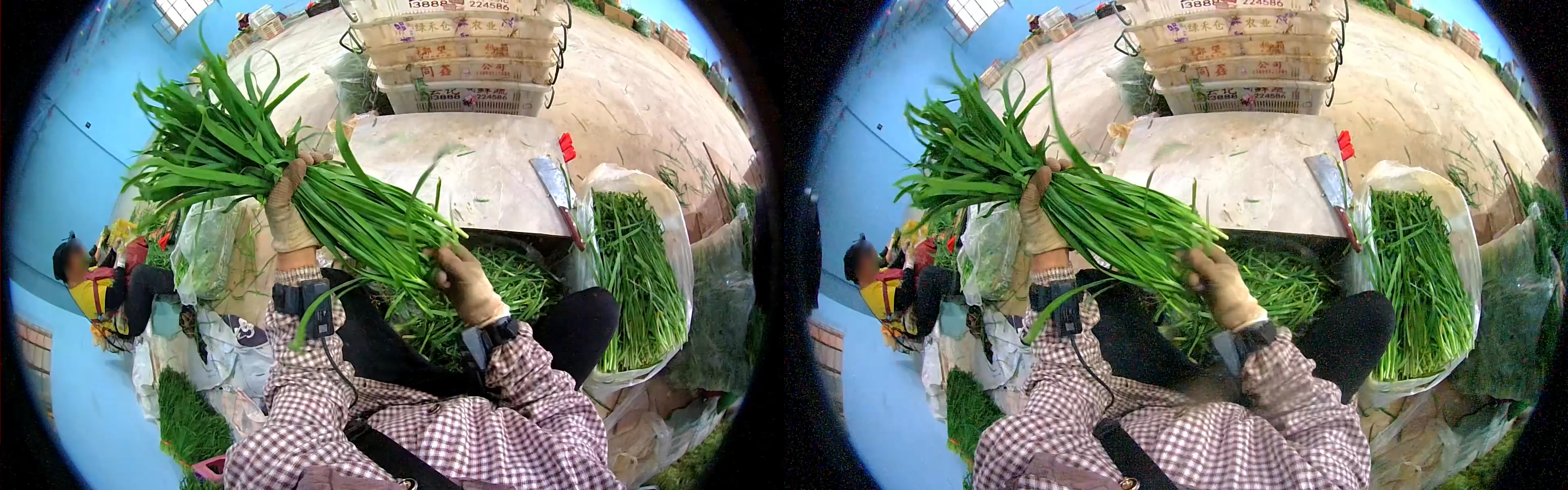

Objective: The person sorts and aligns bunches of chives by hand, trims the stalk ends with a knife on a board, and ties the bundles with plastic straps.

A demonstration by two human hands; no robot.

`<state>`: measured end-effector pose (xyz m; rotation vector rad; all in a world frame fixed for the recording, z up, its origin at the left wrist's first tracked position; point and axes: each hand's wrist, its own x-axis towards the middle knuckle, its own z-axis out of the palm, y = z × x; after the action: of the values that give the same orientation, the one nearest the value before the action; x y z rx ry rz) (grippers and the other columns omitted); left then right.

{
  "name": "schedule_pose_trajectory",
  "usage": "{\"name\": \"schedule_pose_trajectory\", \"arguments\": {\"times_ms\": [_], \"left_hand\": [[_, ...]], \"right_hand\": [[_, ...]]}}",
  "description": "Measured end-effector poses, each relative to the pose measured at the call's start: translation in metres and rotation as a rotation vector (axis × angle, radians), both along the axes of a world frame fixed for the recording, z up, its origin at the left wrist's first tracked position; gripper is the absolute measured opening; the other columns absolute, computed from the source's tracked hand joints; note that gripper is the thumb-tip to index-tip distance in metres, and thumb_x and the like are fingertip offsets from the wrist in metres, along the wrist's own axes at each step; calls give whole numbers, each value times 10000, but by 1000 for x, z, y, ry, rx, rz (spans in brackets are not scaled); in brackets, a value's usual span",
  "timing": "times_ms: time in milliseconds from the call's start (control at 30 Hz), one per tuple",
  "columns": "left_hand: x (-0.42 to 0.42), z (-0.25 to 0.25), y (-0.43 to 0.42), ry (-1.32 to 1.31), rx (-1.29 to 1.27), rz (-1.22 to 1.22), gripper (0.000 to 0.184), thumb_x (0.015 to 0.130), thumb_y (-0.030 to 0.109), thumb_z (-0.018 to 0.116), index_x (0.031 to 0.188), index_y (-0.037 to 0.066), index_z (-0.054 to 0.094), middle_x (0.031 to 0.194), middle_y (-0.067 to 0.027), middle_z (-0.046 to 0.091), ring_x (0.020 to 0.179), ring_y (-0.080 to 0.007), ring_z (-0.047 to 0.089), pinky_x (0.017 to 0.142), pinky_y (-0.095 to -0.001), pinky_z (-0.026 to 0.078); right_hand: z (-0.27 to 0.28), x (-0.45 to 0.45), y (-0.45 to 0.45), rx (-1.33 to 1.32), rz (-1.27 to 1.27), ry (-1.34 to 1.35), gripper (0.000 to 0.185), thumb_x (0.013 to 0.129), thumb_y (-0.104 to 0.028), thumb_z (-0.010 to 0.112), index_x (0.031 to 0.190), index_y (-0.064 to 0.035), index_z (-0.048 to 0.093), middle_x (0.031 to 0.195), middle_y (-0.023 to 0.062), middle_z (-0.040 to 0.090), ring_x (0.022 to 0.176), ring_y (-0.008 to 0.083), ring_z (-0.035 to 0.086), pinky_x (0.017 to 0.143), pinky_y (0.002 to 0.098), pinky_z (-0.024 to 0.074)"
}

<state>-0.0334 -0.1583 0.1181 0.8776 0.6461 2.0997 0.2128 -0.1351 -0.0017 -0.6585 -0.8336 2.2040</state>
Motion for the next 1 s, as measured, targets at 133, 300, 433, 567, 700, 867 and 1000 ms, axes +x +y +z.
{"name": "schedule_pose_trajectory", "arguments": {"times_ms": [133,300,433,567,700,867,1000], "left_hand": [[-8,-3,-2,1,-89,157,204,844,175,739,956,14,682,885,-89,684,821,-231,659,786,-366,560],[-25,-1,-4,-124,-160,127,143,850,164,719,889,31,682,880,-104,691,789,-228,670,725,-356,572],[-43,-12,-2,-69,-152,196,115,857,134,707,884,26,678,874,-111,692,793,-257,673,734,-382,579],[-24,-1,-2,-219,-120,67,128,841,130,730,888,21,680,854,-116,691,809,-260,679,753,-402,584],[-6,1,-13,-121,-123,262,114,829,120,729,868,23,683,864,-112,688,791,-243,670,749,-373,574],[-15,-2,-36,-84,-225,447,140,868,161,619,861,25,647,866,-114,669,762,-237,637,696,-345,542],[-55,-11,-61,-239,-228,437,184,855,212,622,839,29,628,842,-130,668,775,-289,644,735,-400,554]], "right_hand": [[-38,50,9,359,385,-117,188,941,-266,640,941,-79,619,791,14,635,594,83,511,551,222,432],[-114,98,28,1204,822,-1347,295,837,-281,714,1063,-93,695,938,93,704,835,296,685,730,408,548],[17,84,14,1295,307,-1277,408,819,-400,737,1120,-128,687,1086,112,676,916,328,686,784,409,551],[64,15,6,1249,-7,-1044,444,809,-438,735,1079,-89,681,1044,143,666,888,334,674,757,418,540],[41,-25,10,1141,-104,-740,370,823,-336,745,1044,-46,684,1020,165,669,895,329,670,786,385,535],[50,-13,0,377,-50,-240,142,926,-145,629,829,-52,677,709,32,618,571,116,524,582,271,480],[25,69,25,748,559,-571,116,908,-181,667,890,-77,715,761,46,671,581,173,581,537,351,492]]}}
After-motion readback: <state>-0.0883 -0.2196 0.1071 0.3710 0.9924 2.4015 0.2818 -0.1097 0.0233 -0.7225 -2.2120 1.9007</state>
